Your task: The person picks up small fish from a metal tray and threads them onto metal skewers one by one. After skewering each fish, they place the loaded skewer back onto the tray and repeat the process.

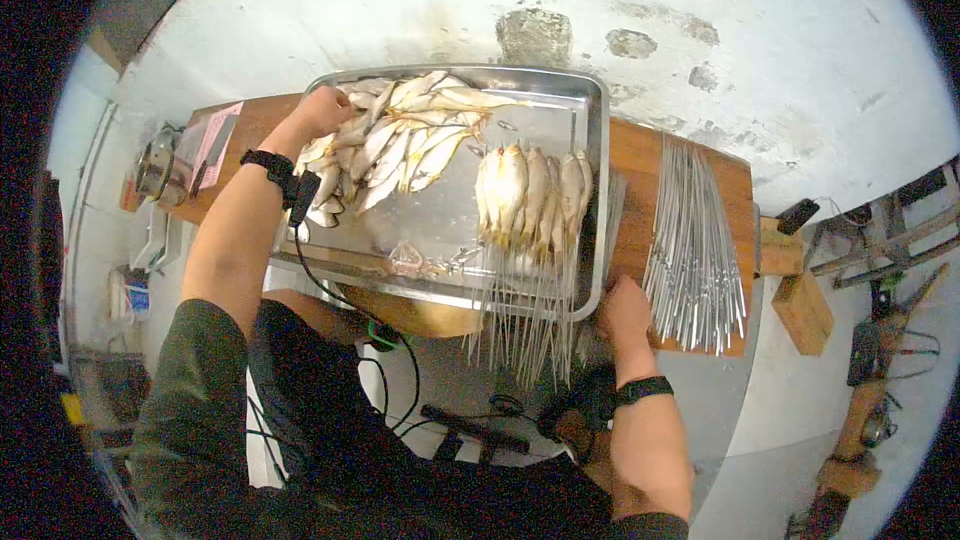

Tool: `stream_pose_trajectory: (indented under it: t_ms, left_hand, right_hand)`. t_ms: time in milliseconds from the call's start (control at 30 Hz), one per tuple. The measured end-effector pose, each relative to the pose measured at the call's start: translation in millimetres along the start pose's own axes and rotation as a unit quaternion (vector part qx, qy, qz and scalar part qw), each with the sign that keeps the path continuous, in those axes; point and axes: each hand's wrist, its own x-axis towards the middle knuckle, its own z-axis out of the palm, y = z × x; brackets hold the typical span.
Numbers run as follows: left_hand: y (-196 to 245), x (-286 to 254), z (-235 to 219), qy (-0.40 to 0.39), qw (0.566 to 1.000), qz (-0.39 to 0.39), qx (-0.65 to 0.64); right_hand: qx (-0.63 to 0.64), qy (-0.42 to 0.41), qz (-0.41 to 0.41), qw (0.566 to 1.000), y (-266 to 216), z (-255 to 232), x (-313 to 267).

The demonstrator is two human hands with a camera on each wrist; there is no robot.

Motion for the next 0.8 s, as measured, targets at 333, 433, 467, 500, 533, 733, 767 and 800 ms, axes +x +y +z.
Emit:
stream_pose_trajectory:
  t_ms: [333,433,467,500,533,733,767,800]
  left_hand:
    - [30.7,7.9,32.2,0.065,0.997,0.038,0.027]
    - [33.0,-1.8,25.4,0.065,0.984,0.145,0.08]
    - [17.5,20.8,40.7,0.075,0.99,0.106,0.05]
    - [13.8,29.4,42.3,0.072,0.99,0.108,0.051]
    - [11.1,37.7,44.0,0.06,0.995,0.069,0.051]
    - [10.2,23.6,23.2,0.014,0.996,-0.061,-0.068]
    - [8.4,15.2,22.2,0.005,0.972,-0.07,-0.226]
    - [6.6,6.5,21.5,-0.003,0.922,-0.077,-0.379]
  right_hand:
    - [0.059,0.004,0.008,0.998,-6.3,-0.9,7.6]
    - [0.076,0.007,-0.008,0.997,1.6,2.3,11.4]
    - [0.072,0.01,-0.028,0.997,3.5,4.0,11.7]
    - [0.073,0.009,-0.025,0.997,6.9,7.0,13.1]
    - [0.065,0.008,-0.032,0.997,10.8,10.4,15.4]
    - [0.074,0.042,0.018,0.996,-5.9,-5.8,11.0]
    - [0.058,0.036,0.038,0.997,-7.8,-7.5,9.9]
    - [0.059,0.037,0.037,0.997,-7.4,-7.8,8.5]
